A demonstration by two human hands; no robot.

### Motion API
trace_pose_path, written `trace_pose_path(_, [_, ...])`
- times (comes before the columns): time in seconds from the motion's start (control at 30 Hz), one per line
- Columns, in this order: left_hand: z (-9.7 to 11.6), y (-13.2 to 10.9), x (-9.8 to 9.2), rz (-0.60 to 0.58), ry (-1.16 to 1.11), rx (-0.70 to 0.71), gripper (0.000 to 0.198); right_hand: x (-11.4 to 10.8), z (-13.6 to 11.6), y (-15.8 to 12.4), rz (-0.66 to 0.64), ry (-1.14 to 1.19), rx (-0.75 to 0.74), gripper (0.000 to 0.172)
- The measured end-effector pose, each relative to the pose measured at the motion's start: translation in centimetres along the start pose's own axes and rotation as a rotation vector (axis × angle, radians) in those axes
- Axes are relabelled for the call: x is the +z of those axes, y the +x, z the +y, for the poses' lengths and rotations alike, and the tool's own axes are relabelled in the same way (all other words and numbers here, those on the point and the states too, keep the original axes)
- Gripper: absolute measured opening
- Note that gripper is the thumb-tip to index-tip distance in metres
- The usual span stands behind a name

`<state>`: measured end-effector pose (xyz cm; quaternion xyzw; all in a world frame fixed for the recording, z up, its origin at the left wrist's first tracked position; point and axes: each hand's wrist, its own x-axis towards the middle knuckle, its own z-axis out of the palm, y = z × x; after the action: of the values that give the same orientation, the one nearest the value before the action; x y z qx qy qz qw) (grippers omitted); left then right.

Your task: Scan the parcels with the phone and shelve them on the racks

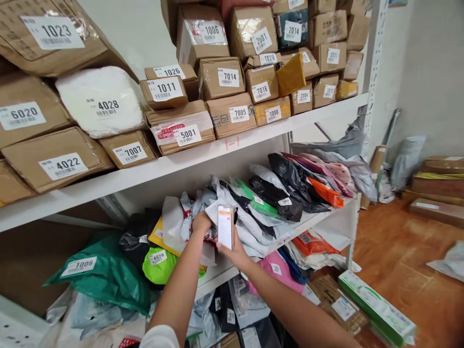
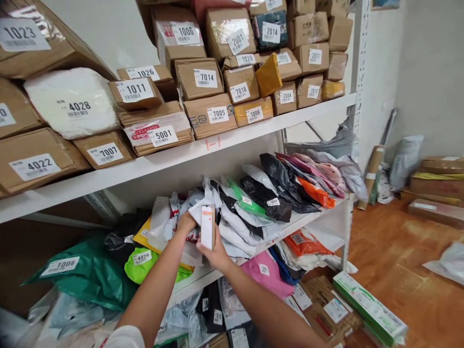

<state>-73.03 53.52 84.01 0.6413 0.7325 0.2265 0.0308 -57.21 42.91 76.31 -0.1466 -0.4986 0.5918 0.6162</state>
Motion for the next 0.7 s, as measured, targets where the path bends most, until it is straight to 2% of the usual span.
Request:
trace_pose_path(0.1, [-0.6, -1.2, 0.1, 0.015, -0.025, 0.058, 0.022, -0.8, 2.7, 5.2, 0.098, -0.074, -0.05, 0.058])
trace_pose_path(0.23, [-0.7, -2.3, 0.1, 0.078, -0.1, 0.124, 0.022, -2.9, 5.0, 7.2, 0.102, -0.145, -0.011, 0.025])
trace_pose_path(0.3, [0.2, -2.4, -0.4, 0.119, -0.143, 0.156, 0.022, -3.7, 5.1, 7.8, 0.087, -0.146, 0.021, 0.02])
trace_pose_path(0.4, [2.5, -3.9, -2.3, 0.233, -0.219, 0.146, 0.025, -4.6, 4.5, 8.8, 0.105, -0.101, 0.083, 0.024])
trace_pose_path(0.5, [4.0, -8.8, -5.3, 0.443, -0.319, 0.061, 0.037, -4.8, 3.8, 9.5, 0.122, -0.045, 0.174, 0.025])
trace_pose_path(0.53, [3.8, -11.1, -6.3, 0.538, -0.363, 0.024, 0.04, -4.7, 3.7, 9.4, 0.121, -0.032, 0.205, 0.024])
trace_pose_path(0.57, [3.0, -13.5, -7.1, 0.684, -0.449, -0.025, 0.039, -4.5, 3.5, 9.2, 0.117, -0.022, 0.233, 0.023])
trace_pose_path(0.6, [1.8, -15.9, -7.8, 0.787, -0.51, -0.087, 0.037, -4.2, 3.4, 8.9, 0.111, -0.014, 0.255, 0.021])
trace_pose_path(0.63, [0.0, -18.1, -8.3, 0.798, -0.532, -0.169, 0.036, -3.9, 3.2, 8.4, 0.104, -0.005, 0.269, 0.021])
trace_pose_path(0.7, [-4.4, -21.6, -8.5, 0.629, -0.571, -0.34, 0.033, -3.5, 2.5, 7.0, 0.086, 0.016, 0.27, 0.022])
